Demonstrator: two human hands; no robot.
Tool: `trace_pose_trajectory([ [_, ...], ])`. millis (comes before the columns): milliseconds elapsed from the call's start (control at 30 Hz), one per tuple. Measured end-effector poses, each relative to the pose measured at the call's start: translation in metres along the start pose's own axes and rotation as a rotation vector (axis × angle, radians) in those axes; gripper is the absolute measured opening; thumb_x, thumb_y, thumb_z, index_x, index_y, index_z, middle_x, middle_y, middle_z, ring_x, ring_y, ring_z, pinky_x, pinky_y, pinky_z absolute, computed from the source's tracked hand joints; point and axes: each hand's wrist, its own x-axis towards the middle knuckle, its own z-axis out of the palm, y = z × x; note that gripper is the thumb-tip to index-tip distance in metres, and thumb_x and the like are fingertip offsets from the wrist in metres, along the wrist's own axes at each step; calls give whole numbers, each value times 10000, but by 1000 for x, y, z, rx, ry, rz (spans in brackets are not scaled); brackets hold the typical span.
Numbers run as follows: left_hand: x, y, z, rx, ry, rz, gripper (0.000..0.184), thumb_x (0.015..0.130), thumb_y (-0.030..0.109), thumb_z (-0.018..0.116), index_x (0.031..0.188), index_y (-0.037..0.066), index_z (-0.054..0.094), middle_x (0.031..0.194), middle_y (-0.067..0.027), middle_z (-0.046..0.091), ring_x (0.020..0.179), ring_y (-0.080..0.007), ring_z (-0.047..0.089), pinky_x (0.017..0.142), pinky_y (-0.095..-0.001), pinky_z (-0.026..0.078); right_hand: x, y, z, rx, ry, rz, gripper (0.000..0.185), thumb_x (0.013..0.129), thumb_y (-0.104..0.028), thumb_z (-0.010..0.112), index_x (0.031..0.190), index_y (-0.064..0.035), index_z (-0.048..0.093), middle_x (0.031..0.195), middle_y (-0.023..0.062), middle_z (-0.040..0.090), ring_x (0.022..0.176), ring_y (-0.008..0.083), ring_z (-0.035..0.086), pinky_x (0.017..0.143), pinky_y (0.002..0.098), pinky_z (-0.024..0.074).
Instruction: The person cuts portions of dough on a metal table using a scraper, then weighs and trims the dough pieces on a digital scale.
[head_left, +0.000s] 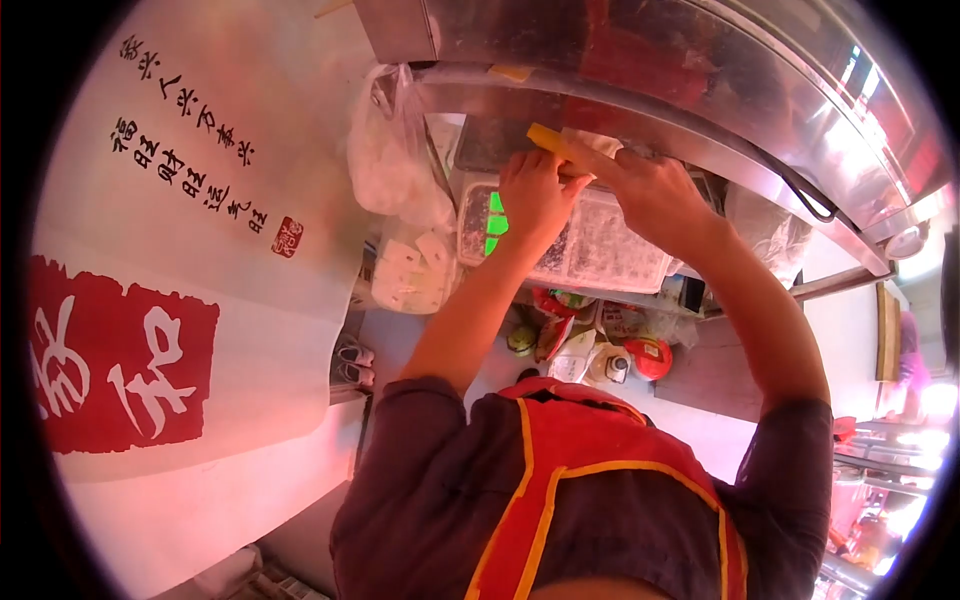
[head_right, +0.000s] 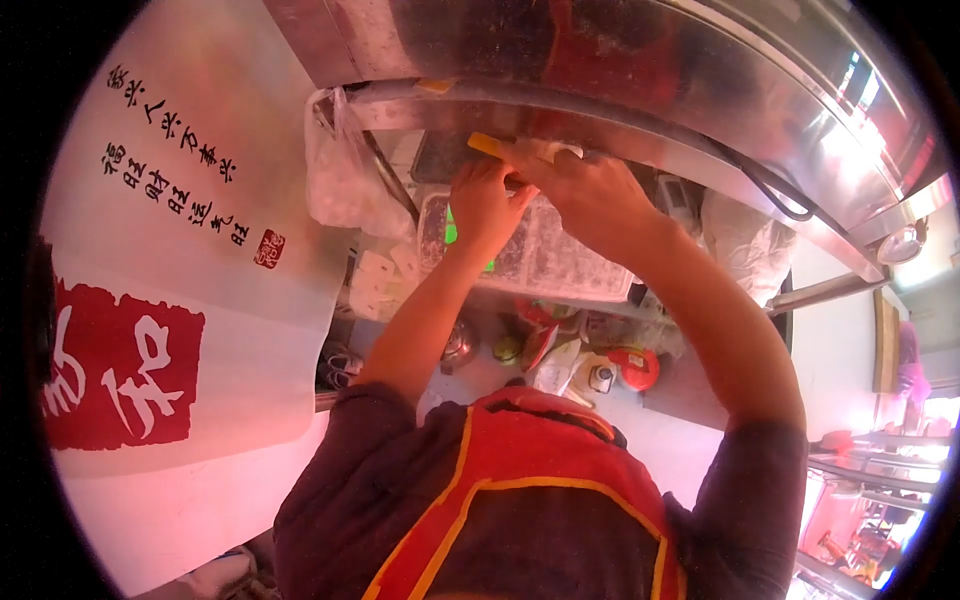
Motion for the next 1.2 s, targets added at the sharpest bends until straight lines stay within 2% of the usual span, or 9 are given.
trace_pose_trajectory([
  [333,4,-4,14,81,-65,-31,133,734,206,718,746,113,625,800,-46,627,831,-269,574,799,-422,395,-30,4,-47,-28,-208,100,786,739,76,567,1435,-241,389,805,142,610,713,332,624,661,414,512],
  [433,4,-8,14,-14,-109,-17,118,746,151,696,725,85,601,784,-58,626,788,-287,579,755,-424,414,-46,10,-67,-50,-236,126,743,756,67,562,1420,-232,417,801,143,605,707,329,622,657,415,499],
  [533,7,-13,4,-272,22,105,121,753,100,681,747,48,572,774,-94,625,730,-323,581,708,-434,438,-65,8,-93,-103,-202,164,698,769,58,582,1405,-194,444,789,136,602,676,305,620,622,410,482],
  [667,-10,1,-52,-571,-46,-168,130,849,99,648,859,22,543,865,-104,651,738,-202,634,677,-327,495,-101,-9,-123,10,-187,352,625,810,61,573,1388,-155,466,856,154,636,710,306,642,634,380,504],
  [767,-23,-10,-79,-799,-8,-637,101,898,131,598,933,37,588,894,-73,639,806,-128,617,656,-252,489,-132,-12,-120,103,-166,462,548,849,46,561,1364,-129,495,964,184,659,794,325,666,699,364,527],
  [900,-17,-20,-105,-863,-74,-761,272,966,224,503,1108,15,604,962,-43,612,841,-122,584,655,-235,454,-152,-14,-104,208,-135,557,502,877,17,556,1357,-120,505,1061,202,661,888,335,677,779,363,536],
  [1033,-5,-31,-98,-1266,-57,-832,300,953,276,528,1032,-1,611,947,-41,613,795,-120,567,652,-237,439,-159,-12,-92,213,-12,513,511,878,2,545,1355,-179,507,889,169,659,735,327,665,664,391,528],
  [1100,1,-29,-93,-1448,-35,-920,309,936,299,560,985,-1,616,920,-35,614,770,-118,553,649,-238,431,-160,-12,-90,223,-3,494,506,885,-1,541,1356,-181,507,903,174,661,744,319,671,669,389,533],
  [1200,17,-20,-85,-1374,-9,-1042,265,923,287,580,854,32,605,828,-41,615,633,-106,473,564,-265,390,-162,-14,-90,230,-21,506,498,887,0,543,1355,-166,509,920,183,662,758,307,679,676,380,538],
])
